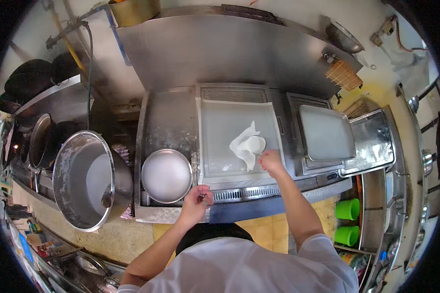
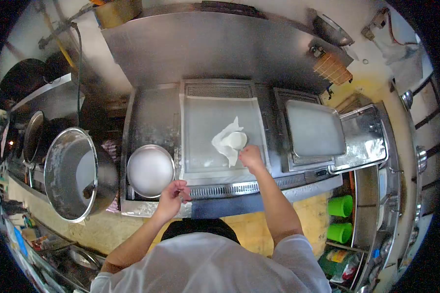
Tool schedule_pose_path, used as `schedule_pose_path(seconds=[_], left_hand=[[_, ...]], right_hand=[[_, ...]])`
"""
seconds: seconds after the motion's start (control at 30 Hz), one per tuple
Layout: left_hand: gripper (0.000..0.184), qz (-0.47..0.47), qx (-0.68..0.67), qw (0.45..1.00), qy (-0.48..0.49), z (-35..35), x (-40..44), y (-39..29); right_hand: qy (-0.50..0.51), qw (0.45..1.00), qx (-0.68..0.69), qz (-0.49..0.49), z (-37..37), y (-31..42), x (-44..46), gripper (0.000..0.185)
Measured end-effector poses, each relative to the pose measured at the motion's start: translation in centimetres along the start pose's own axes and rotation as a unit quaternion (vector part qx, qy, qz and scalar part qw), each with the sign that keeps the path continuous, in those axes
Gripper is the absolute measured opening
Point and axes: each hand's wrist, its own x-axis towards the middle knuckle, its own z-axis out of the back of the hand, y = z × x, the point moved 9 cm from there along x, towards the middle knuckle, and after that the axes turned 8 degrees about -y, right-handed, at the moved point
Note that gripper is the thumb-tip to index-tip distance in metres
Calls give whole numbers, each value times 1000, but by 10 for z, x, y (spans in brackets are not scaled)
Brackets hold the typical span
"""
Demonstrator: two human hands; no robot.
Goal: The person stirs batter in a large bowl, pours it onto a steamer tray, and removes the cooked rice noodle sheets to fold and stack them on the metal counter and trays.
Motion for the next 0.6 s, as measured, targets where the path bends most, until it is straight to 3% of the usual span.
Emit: schedule_pose_path(seconds=[0.27, 0.33, 0.4, 0.47, 0.6], left_hand=[[38, 9, -14, 1000, 25, 21, 6, 8], [40, 14, -10, 1000, 22, 25, 4, 2], [41, 7, -13, 1000, 23, 31, 5, 2], [41, -12, -26, 999, 28, 35, 8, 9], [38, 18, -28, 999, 20, 37, 8, 4]], right_hand=[[-54, 997, -51, 37, 8, -22, -3, 16], [-42, 968, -152, 193, 10, -29, 12, 13], [-81, 942, -211, 248, 11, -15, 7, 9], [-173, 935, -230, 206, 21, -6, 4, 7], [-152, 894, -369, 204, 11, 14, 17, 13]])
